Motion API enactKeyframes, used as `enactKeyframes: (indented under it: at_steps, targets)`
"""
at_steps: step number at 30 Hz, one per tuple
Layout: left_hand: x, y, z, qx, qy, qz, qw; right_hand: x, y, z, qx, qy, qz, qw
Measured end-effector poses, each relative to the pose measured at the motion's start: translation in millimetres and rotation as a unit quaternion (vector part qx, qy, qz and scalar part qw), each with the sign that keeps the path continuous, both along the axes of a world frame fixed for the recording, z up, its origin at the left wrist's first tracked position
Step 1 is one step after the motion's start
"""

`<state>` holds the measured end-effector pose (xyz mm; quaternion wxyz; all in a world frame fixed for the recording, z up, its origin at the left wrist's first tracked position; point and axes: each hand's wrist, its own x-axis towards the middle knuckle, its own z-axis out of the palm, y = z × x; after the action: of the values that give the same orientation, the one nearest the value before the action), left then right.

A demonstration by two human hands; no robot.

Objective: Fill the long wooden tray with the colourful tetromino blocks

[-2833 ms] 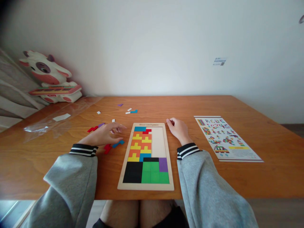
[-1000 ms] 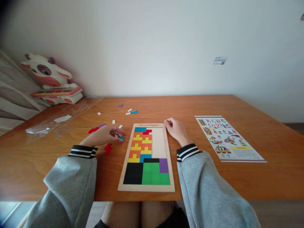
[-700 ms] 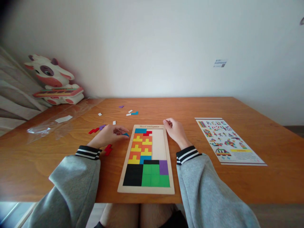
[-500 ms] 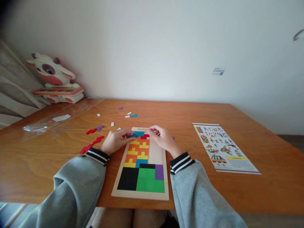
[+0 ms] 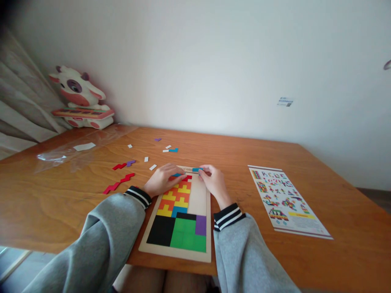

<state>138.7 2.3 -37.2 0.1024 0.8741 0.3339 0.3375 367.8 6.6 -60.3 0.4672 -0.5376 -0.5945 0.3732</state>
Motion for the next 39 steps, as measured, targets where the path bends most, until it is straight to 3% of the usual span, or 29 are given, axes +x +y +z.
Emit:
enactKeyframes:
  at_steps: [4,8,14,24,39]
  targets:
    - [2.0,-8.3,3.6,0.002,0.038,-0.050,0.998,-2.9,-1.4,-1.5,-0.023,-0.014,-0.003,1.000]
    - [3.8,-11.1,2.5,0.002,0.072,-0.017,0.997,-9.2,-7.3,5.1,0.005,-0.111,0.003,0.994]
    - [3.4,-9.3,-2.0,0.002,0.074,0.000,0.997,-17.7,-12.6,9.3,0.094,-0.256,-0.002,0.962]
    - [4.9,-8.3,-2.1,0.070,0.087,-0.011,0.994,-15.7,-11.9,7.2,0.102,-0.262,-0.006,0.960]
    - [6.4,-10.6,4.9,0.055,0.137,0.005,0.989,-16.6,-13.3,10.2,0.104,-0.314,0.008,0.944]
